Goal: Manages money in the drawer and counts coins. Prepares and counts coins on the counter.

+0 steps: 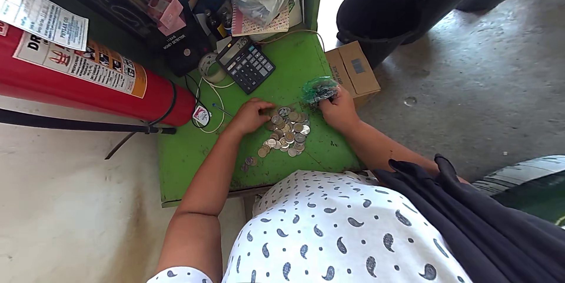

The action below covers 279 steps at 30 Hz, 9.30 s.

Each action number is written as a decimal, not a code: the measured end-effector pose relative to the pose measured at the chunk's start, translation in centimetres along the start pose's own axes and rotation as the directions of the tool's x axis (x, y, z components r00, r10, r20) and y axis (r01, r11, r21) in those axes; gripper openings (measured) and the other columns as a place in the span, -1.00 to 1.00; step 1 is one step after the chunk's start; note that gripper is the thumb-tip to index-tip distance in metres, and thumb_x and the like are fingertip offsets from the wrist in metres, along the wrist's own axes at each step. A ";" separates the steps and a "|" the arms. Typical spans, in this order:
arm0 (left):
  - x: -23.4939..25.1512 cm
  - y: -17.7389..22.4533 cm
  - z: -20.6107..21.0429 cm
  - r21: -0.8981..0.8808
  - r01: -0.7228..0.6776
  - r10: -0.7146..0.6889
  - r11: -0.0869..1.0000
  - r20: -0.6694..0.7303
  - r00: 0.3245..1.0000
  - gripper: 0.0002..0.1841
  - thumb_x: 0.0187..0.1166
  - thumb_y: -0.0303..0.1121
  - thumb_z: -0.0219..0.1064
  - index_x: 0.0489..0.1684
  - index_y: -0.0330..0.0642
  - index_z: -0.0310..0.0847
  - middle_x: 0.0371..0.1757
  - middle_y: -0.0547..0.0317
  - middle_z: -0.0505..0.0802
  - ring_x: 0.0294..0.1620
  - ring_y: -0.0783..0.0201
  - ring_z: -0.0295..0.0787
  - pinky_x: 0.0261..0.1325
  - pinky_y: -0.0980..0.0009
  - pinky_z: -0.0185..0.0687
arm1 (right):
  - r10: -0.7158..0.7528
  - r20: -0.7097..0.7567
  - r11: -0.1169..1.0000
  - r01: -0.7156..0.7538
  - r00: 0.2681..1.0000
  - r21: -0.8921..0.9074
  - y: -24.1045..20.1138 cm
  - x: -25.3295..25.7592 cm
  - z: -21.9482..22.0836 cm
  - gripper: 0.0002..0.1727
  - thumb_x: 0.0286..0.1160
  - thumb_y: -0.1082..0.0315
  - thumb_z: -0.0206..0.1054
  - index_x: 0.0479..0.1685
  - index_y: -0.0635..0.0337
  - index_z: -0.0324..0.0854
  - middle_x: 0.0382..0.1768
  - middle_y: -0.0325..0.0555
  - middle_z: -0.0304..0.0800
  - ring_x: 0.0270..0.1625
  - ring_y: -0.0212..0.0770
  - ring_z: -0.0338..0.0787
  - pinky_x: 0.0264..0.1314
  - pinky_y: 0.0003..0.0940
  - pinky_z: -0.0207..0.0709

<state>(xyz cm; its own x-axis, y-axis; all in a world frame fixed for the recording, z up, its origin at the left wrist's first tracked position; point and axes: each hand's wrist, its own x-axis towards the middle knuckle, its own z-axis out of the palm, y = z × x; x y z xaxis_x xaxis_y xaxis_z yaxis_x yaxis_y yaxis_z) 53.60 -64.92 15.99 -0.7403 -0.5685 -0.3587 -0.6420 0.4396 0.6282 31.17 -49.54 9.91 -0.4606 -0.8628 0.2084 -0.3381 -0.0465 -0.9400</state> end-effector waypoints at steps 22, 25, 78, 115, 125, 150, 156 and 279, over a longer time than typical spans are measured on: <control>1.0 1.8 1.1 -0.259 0.082 -0.096 0.963 -0.044 0.994 -0.72 0.51 -0.31 0.56 0.11 -0.20 0.81 -0.08 0.06 0.85 -0.08 0.25 0.76 0.09 0.21 0.70 | -0.006 -0.012 1.000 0.006 1.000 0.029 0.0 0.0 0.1 -0.67 0.51 0.50 0.16 0.16 0.31 0.72 0.22 0.11 0.75 0.28 -0.25 0.74 0.37 -0.28 0.61; 1.6 3.4 1.4 0.016 0.075 -0.074 0.997 -0.018 0.997 -0.66 0.46 -0.28 0.60 0.14 -0.19 0.81 0.19 -0.08 0.81 0.27 0.05 0.73 0.41 0.02 0.61 | -0.003 -0.024 1.000 0.003 1.000 0.026 0.0 0.0 0.1 -0.67 0.49 0.52 0.18 0.15 0.33 0.72 0.21 0.13 0.75 0.28 -0.23 0.74 0.38 -0.27 0.60; 1.9 8.0 1.0 0.420 0.083 -0.159 0.903 0.148 0.976 -0.67 0.65 -0.19 0.36 0.26 -0.08 0.80 0.25 -0.10 0.86 0.36 -0.12 0.75 0.46 -0.18 0.56 | 0.079 0.040 0.996 -0.081 0.996 0.049 -1.6 -0.3 -0.7 -0.63 0.52 0.53 0.20 0.27 0.42 0.67 0.32 0.23 0.72 0.40 -0.09 0.72 0.54 -0.19 0.55; 4.0 5.0 0.9 0.193 0.034 -0.036 0.981 0.007 0.999 -0.76 0.55 -0.30 0.49 0.00 -0.26 0.78 0.04 -0.18 0.84 0.18 -0.13 0.78 0.31 -0.21 0.62 | 0.041 0.001 0.999 -0.041 0.999 -0.010 -0.3 -0.2 -0.1 -0.70 0.55 0.51 0.20 0.16 0.35 0.71 0.20 0.12 0.77 0.25 -0.20 0.77 0.37 -0.18 0.65; 2.9 2.8 -1.2 0.195 -0.138 0.114 0.971 0.131 0.985 -0.71 0.59 -0.28 0.48 0.23 -0.07 0.83 0.16 -0.06 0.84 0.26 0.05 0.75 0.45 0.00 0.57 | 0.051 -0.010 0.998 -0.051 0.999 0.044 0.0 -0.2 0.0 -0.67 0.51 0.52 0.20 0.20 0.35 0.68 0.20 0.11 0.76 0.24 -0.23 0.77 0.33 -0.22 0.66; 3.1 2.0 -3.2 0.243 -0.151 0.098 0.958 0.218 0.971 -0.67 0.52 -0.49 0.49 0.25 -0.18 0.75 -0.07 -0.04 0.87 -0.02 0.06 0.81 0.26 0.00 0.67 | 0.045 -0.036 0.996 -0.042 0.998 0.082 0.0 -0.5 0.1 -0.68 0.49 0.54 0.19 0.17 0.32 0.70 0.16 0.03 0.78 0.19 -0.31 0.78 0.30 -0.30 0.67; 2.9 1.5 -2.6 0.380 -0.220 0.129 0.898 0.250 0.960 -0.63 0.52 -0.51 0.47 0.30 -0.07 0.77 0.06 -0.05 0.88 0.12 -0.01 0.80 0.37 -0.06 0.62 | 0.034 -0.019 0.997 -0.032 0.999 0.074 0.0 -0.3 0.1 -0.66 0.50 0.55 0.19 0.20 0.34 0.68 0.20 0.06 0.77 0.26 -0.30 0.76 0.36 -0.28 0.65; -3.1 3.0 -2.8 0.457 0.282 -0.181 0.844 -0.254 0.950 -0.40 0.48 -0.11 0.56 0.40 -0.33 0.63 0.31 -0.38 0.74 0.36 -0.35 0.68 0.39 -0.33 0.56 | -0.026 -0.021 0.986 0.029 0.999 0.162 1.4 -0.1 0.0 -0.61 0.43 0.57 0.18 0.27 0.39 0.56 0.15 -0.03 0.81 0.26 -0.34 0.78 0.36 -0.32 0.67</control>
<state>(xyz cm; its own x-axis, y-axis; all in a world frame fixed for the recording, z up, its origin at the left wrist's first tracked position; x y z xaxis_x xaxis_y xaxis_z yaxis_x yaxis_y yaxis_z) 54.53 -63.81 20.88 -0.5368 -0.7962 -0.2792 -0.8417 0.5279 0.1132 30.70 -49.51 8.61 -0.4693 -0.8503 0.2383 -0.2138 -0.1524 -0.9649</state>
